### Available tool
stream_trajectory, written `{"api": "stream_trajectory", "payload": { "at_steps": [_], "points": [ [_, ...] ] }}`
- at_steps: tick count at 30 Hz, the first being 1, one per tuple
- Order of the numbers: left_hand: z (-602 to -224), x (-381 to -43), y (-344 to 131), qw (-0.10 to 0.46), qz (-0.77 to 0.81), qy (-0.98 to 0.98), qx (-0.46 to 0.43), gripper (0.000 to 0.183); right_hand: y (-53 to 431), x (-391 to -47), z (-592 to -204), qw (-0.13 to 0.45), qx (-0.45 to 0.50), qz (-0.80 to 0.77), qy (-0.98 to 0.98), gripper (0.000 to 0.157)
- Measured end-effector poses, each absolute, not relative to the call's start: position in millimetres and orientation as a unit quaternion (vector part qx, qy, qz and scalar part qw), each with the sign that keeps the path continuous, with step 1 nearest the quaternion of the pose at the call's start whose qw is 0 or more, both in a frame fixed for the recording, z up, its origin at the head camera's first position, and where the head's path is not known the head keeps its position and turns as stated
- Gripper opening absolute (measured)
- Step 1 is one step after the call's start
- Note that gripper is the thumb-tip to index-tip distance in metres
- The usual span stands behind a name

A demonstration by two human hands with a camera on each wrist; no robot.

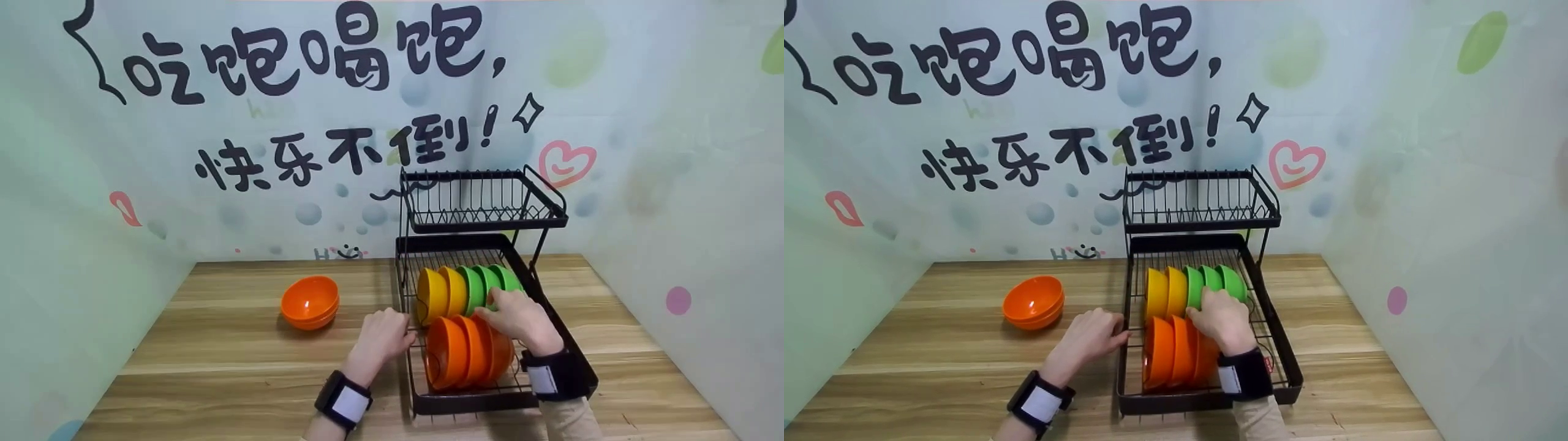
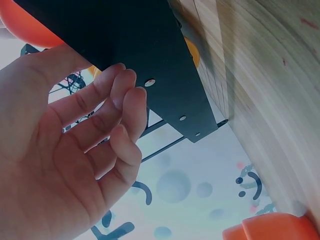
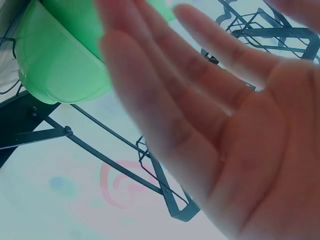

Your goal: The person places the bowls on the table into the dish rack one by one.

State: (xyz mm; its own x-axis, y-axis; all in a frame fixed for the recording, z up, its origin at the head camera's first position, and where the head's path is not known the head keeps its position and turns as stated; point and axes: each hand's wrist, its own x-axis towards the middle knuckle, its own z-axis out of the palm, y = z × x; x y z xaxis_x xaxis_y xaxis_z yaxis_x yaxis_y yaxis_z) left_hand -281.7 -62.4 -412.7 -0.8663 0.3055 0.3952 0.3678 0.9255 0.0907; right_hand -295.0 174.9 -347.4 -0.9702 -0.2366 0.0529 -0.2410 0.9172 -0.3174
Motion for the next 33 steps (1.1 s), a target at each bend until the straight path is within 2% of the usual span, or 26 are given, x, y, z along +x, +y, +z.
{"api": "stream_trajectory", "payload": {
  "at_steps": [7,12,16,22,26,30,33],
  "points": [
    [-413.3,-283.1,-63.9,0.212,-0.078,-0.959,-0.173,0.028,173.5,-295.8,-346.8,0.046,0.119,0.187,-0.974,0.026],
    [-412.0,-283.3,-66.9,0.25,-0.074,-0.954,-0.15,0.027,173.0,-295.7,-346.4,0.06,0.117,0.195,-0.972,0.023],
    [-409.2,-284.2,-72.8,0.279,-0.069,-0.952,-0.102,0.024,173.2,-295.5,-346.6,0.065,0.116,0.2,-0.971,0.022],
    [-406.0,-289.5,-87.8,0.296,-0.045,-0.954,-0.026,0.032,173.3,-296.0,-346.5,0.064,0.117,0.201,-0.97,0.022],
    [-409.9,-294.4,-100.0,0.315,-0.026,-0.948,0.021,0.031,173.3,-295.4,-346.8,0.069,0.119,0.201,-0.97,0.022],
    [-419.8,-300.2,-112.0,0.341,-0.024,-0.938,0.064,0.025,173.4,-294.8,-347.5,0.079,0.126,0.196,-0.969,0.022],
    [-424.8,-302.3,-118.8,0.34,-0.039,-0.936,0.086,0.018,173.4,-294.6,-347.7,0.084,0.129,0.193,-0.969,0.022]
  ]
}}
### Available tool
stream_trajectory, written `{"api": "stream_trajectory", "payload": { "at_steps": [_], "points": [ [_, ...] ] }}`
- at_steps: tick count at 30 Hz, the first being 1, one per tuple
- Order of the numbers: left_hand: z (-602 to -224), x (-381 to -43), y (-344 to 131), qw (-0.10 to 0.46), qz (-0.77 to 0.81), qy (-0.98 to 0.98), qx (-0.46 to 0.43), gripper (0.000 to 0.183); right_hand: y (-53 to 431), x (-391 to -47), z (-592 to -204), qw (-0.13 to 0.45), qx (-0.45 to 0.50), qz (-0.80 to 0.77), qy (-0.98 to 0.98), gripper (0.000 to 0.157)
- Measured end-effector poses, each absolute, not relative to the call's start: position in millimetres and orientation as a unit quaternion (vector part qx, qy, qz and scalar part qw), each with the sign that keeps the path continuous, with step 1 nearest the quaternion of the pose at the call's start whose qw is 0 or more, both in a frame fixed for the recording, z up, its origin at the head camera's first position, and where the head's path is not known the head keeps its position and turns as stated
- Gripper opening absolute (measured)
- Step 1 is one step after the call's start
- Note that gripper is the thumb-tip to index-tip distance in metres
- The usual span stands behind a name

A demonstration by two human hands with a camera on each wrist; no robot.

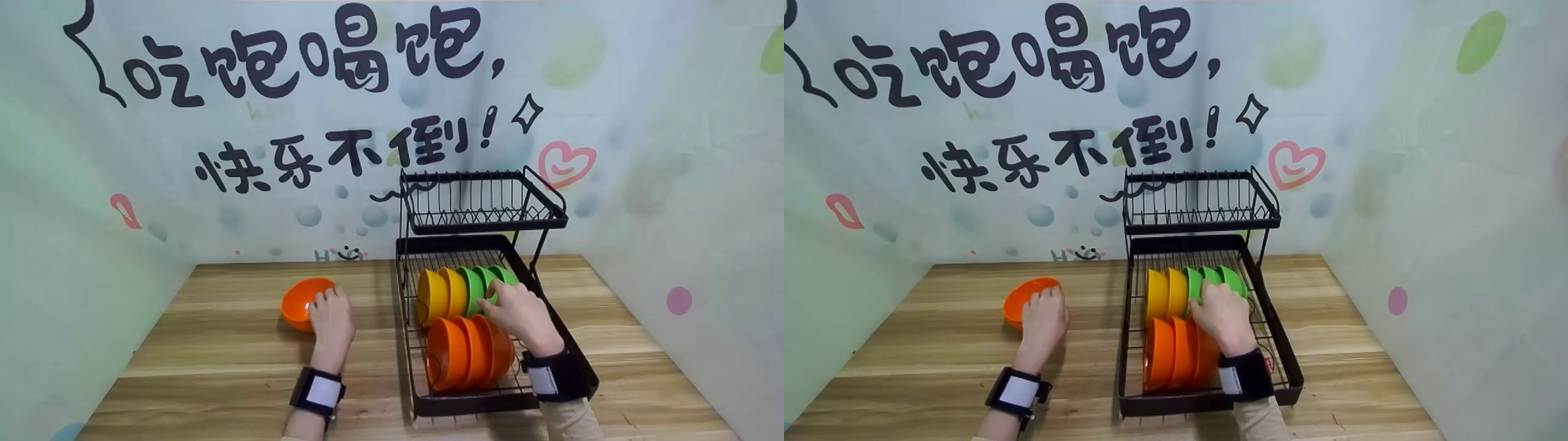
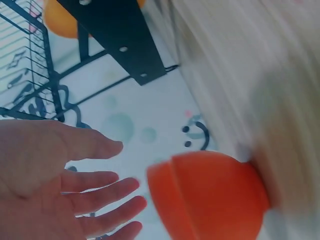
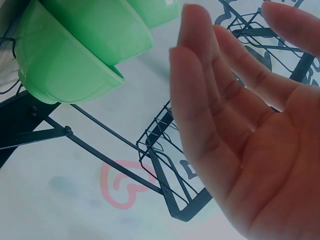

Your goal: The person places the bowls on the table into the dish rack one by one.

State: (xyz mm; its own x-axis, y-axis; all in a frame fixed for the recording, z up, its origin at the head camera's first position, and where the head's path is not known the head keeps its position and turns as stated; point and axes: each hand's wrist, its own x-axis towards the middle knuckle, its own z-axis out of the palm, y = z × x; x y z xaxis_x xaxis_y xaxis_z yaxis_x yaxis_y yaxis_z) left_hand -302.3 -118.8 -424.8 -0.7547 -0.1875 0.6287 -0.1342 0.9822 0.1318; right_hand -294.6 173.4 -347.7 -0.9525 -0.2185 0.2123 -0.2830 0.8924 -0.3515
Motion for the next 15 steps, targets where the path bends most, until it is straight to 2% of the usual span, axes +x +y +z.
{"api": "stream_trajectory", "payload": {
  "at_steps": [6,15],
  "points": [
    [-426.6,-299.8,-128.2,0.301,-0.055,-0.946,0.103,0.009,173.5,-295.5,-347.9,0.087,0.132,0.195,-0.968,0.022],
    [-432.6,-301.6,-133.0,0.312,-0.06,-0.943,0.104,0.008,173.4,-295.8,-348.1,0.084,0.132,0.199,-0.967,0.022]
  ]
}}
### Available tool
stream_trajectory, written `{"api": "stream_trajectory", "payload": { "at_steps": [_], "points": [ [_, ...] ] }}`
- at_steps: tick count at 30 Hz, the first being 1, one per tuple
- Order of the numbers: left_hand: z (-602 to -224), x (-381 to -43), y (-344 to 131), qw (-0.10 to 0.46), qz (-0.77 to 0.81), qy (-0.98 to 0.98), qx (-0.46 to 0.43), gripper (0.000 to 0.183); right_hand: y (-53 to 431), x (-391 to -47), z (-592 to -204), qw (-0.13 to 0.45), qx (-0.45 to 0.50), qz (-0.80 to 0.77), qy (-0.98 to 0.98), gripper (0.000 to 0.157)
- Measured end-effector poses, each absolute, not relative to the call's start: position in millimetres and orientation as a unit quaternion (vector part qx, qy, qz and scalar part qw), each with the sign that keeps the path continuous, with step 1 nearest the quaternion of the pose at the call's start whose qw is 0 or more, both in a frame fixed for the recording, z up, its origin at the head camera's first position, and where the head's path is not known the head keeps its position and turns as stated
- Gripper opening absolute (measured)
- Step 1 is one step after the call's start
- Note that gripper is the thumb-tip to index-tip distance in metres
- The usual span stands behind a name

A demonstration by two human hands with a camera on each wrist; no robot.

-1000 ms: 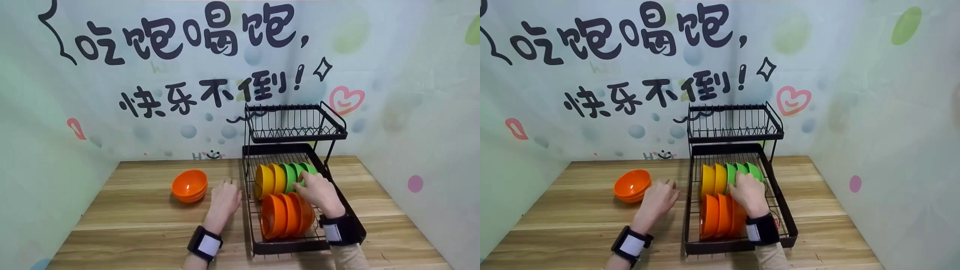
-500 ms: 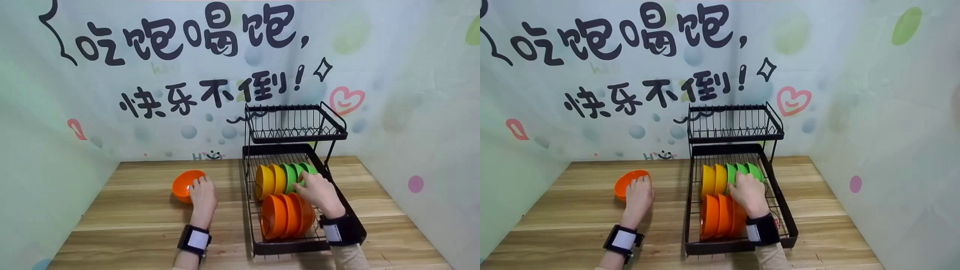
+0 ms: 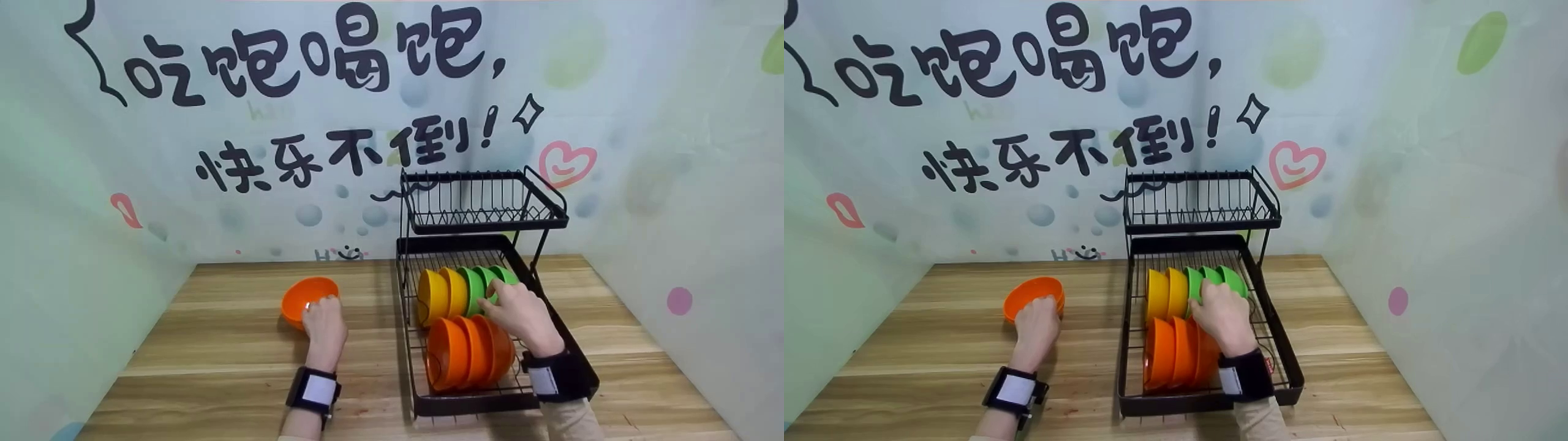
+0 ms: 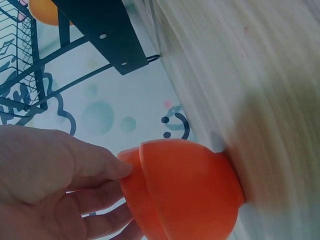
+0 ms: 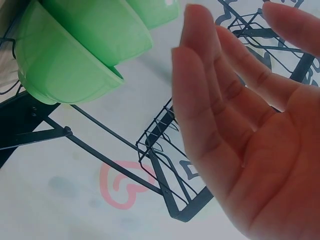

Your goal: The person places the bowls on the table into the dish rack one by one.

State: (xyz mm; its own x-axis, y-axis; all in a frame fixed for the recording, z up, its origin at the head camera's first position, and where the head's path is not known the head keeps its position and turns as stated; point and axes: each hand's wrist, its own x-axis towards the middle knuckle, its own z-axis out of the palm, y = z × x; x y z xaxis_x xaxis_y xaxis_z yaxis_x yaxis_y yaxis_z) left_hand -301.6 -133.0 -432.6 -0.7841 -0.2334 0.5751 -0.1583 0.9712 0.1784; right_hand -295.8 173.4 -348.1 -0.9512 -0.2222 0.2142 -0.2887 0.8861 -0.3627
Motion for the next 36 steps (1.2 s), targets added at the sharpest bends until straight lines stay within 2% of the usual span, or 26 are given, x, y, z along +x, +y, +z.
{"api": "stream_trajectory", "payload": {
  "at_steps": [16,27,36],
  "points": [
    [-432.5,-301.5,-136.2,0.34,-0.07,-0.933,0.097,0.007,173.1,-295.4,-347.3,0.081,0.126,0.201,-0.968,0.021],
    [-422.9,-298.7,-134.1,0.341,-0.084,-0.931,0.1,0.008,172.9,-295.7,-347.8,0.083,0.127,0.202,-0.968,0.02],
    [-408.2,-294.7,-129.0,0.363,-0.086,-0.925,0.072,0.014,173.1,-295.5,-347.3,0.084,0.128,0.203,-0.967,0.02]
  ]
}}
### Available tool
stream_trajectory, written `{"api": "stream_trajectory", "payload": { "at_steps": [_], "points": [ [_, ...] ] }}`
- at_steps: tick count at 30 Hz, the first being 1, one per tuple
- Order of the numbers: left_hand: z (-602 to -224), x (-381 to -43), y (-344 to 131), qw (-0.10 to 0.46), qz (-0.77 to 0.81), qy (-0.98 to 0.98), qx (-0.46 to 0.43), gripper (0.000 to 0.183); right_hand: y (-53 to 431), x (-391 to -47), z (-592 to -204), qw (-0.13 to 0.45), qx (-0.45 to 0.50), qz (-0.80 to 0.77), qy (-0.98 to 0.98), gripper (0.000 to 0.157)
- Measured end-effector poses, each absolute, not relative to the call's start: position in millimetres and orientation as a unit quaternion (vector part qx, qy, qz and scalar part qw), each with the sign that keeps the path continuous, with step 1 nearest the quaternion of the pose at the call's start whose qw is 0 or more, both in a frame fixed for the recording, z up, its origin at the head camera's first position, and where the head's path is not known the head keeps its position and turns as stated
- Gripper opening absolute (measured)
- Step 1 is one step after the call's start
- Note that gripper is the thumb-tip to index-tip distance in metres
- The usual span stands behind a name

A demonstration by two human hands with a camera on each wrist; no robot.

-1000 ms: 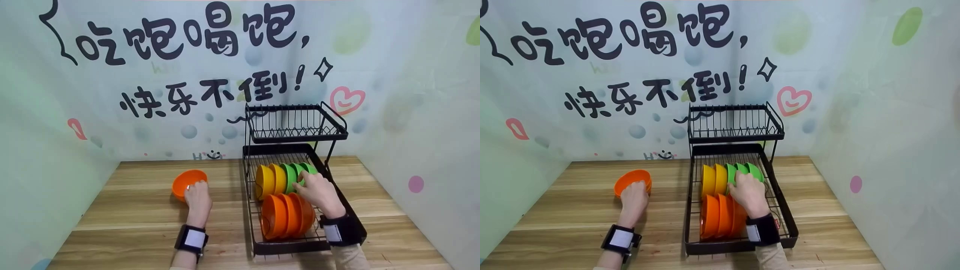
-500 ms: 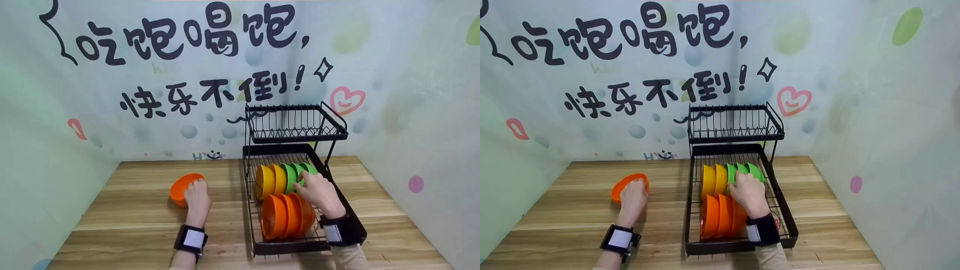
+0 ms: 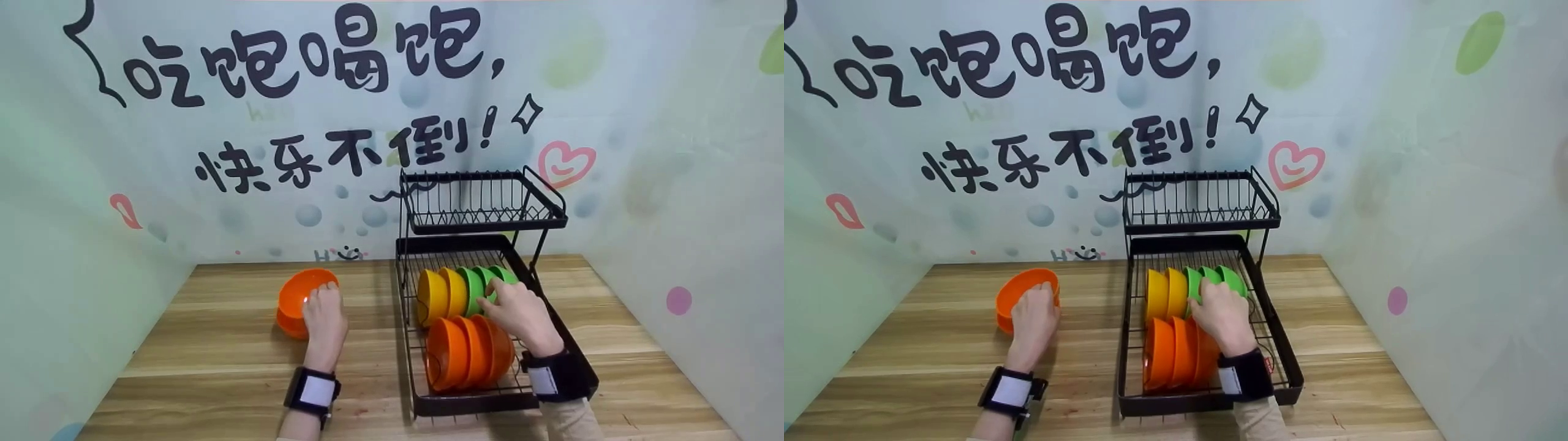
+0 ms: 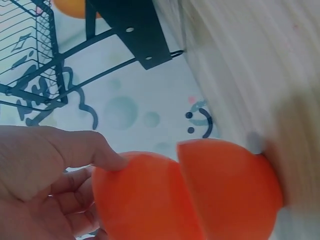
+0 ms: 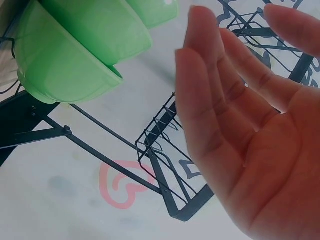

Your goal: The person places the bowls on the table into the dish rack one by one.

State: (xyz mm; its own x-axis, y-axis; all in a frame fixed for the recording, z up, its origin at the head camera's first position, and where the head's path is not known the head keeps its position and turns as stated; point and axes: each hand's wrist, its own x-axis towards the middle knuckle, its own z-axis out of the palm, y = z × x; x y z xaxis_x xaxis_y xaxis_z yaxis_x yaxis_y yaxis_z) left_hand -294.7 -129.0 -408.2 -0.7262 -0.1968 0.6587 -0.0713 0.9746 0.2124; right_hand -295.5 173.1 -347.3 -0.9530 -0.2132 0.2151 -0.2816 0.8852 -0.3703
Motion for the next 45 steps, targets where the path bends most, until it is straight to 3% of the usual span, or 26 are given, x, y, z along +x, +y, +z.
{"api": "stream_trajectory", "payload": {
  "at_steps": [12,23,35,45],
  "points": [
    [-385.7,-284.6,-112.7,0.376,-0.091,-0.922,-0.017,0.019,172.4,-294.8,-348.0,0.101,0.129,0.209,-0.964,0.019],
    [-380.5,-279.9,-94.4,0.438,-0.042,-0.887,-0.139,0.022,170.9,-294.2,-347.2,0.126,0.139,0.218,-0.958,0.024],
    [-377.0,-271.4,-72.5,0.442,-0.021,-0.858,-0.26,0.022,162.1,-293.9,-343.7,0.156,0.165,0.289,-0.93,0.029],
    [-379.4,-267.8,-55.4,0.444,-0.003,-0.836,-0.324,0.016,157.0,-295.1,-342.1,0.102,0.174,0.363,-0.91,0.048]
  ]
}}
